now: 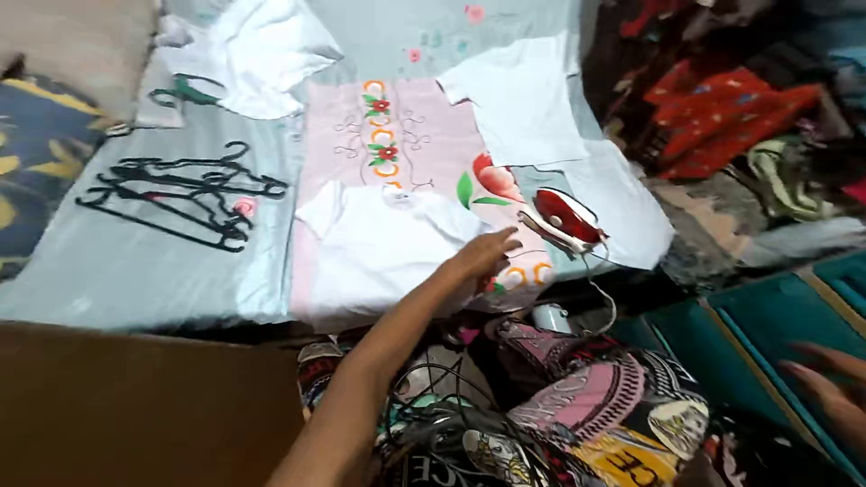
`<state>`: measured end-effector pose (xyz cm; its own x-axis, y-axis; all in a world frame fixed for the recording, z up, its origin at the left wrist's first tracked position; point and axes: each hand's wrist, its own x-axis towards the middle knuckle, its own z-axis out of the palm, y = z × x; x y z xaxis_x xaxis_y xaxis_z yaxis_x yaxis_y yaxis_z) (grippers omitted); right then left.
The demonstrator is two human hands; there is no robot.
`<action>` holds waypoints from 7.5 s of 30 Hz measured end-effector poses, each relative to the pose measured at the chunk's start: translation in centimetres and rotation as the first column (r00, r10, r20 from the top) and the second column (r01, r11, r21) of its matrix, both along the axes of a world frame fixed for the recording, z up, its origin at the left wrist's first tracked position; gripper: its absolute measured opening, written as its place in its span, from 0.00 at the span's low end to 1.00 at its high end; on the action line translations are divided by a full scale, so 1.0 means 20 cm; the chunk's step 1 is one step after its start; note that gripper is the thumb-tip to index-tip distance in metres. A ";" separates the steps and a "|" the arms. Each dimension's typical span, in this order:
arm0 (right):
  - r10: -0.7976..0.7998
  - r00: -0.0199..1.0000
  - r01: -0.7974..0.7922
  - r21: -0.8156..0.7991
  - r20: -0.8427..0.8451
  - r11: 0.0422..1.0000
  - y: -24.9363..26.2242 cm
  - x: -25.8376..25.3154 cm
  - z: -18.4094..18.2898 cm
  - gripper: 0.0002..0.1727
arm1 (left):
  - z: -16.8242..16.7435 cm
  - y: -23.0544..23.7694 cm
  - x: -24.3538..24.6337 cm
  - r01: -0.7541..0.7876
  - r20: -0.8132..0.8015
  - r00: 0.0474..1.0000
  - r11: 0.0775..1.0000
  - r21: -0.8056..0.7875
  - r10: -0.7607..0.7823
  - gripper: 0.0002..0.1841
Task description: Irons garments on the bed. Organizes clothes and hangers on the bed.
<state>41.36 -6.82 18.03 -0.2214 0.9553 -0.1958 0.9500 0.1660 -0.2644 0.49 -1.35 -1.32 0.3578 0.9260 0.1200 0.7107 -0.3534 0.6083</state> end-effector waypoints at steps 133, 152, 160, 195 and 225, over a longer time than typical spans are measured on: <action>-0.167 0.802 0.136 -0.097 -0.574 0.986 0.83 -0.82 -0.54 0.22 | -0.09 0.21 0.21 -0.093 -0.369 0.929 0.968 -0.235 0.000 0.15; 0.253 0.812 -0.392 -0.170 -0.525 0.904 0.91 -1.63 -0.76 0.17 | 0.00 0.48 -0.84 -0.480 -0.412 0.853 0.792 -0.378 0.320 0.18; 0.221 0.814 -0.370 -0.185 -0.537 0.910 1.03 -2.09 -0.90 0.25 | -0.03 0.48 -1.01 -0.464 -0.348 0.873 0.800 -0.380 0.341 0.15; 0.106 0.832 -0.268 -0.227 -0.544 0.936 0.82 -1.94 -0.67 0.19 | 0.04 0.12 -1.43 -0.597 -0.408 0.793 0.708 -0.376 0.452 0.15; 0.244 0.822 -0.417 -0.251 -0.514 0.873 0.50 -2.69 -0.77 0.23 | 0.08 -0.04 -1.61 -0.607 -0.362 0.791 0.701 -0.374 0.493 0.15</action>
